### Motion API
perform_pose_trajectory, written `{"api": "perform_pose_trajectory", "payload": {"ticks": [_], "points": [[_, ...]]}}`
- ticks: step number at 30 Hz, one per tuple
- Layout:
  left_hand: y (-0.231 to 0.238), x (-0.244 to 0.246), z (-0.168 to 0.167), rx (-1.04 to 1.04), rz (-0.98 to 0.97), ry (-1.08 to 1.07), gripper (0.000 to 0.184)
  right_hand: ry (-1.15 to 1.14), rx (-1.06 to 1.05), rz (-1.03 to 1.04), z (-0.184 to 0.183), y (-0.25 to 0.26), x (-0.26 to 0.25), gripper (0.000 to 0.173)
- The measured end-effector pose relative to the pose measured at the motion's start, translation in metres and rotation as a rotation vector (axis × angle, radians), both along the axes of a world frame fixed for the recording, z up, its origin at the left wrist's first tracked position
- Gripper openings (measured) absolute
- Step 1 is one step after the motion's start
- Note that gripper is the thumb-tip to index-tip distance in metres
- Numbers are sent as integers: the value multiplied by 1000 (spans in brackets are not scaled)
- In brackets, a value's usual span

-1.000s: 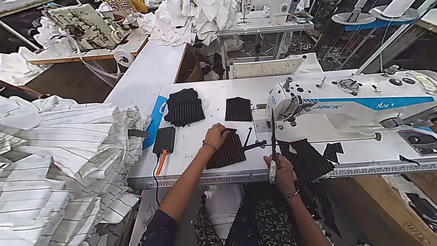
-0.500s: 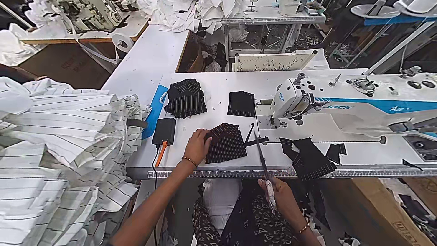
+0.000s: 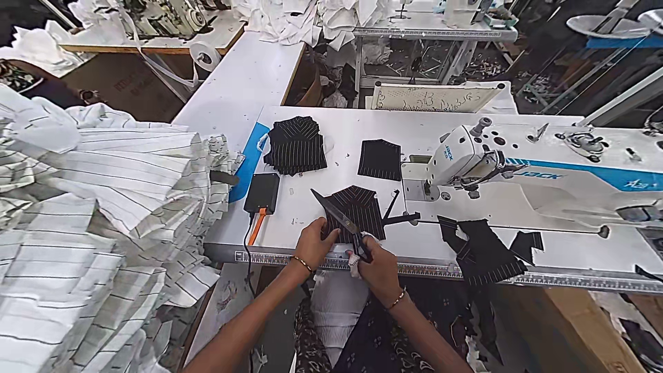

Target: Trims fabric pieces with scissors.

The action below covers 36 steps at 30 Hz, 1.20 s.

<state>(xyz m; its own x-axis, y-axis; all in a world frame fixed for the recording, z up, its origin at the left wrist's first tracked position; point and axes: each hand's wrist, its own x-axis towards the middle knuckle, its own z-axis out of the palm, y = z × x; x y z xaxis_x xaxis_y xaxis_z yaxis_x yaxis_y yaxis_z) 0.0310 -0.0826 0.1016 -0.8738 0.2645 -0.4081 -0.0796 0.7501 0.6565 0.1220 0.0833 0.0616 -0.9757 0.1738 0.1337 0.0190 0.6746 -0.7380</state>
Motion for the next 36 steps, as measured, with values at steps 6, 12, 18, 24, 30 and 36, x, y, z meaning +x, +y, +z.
{"api": "perform_pose_trajectory", "payload": {"ticks": [6, 12, 18, 24, 30, 36], "points": [[-5, 7, 3, 612, 184, -61, 19, 191, -10, -97, -18, -8, -10, 22], [-1, 39, -31, 33, -464, 544, 30, 187, -180, -219, -8, 4, -21, 13], [43, 12, -31, 13, -490, 398, 36, 238, -318, -245, 8, 12, -17, 12], [69, -9, -9, -296, -525, 22, 51, 382, -257, -396, 21, 61, 15, 19], [70, -21, -26, -129, -574, 226, 62, 282, -219, -534, 4, 86, 50, 15], [66, -24, -37, -136, -696, 319, 63, 109, -115, -537, 2, 93, 87, 21]]}}
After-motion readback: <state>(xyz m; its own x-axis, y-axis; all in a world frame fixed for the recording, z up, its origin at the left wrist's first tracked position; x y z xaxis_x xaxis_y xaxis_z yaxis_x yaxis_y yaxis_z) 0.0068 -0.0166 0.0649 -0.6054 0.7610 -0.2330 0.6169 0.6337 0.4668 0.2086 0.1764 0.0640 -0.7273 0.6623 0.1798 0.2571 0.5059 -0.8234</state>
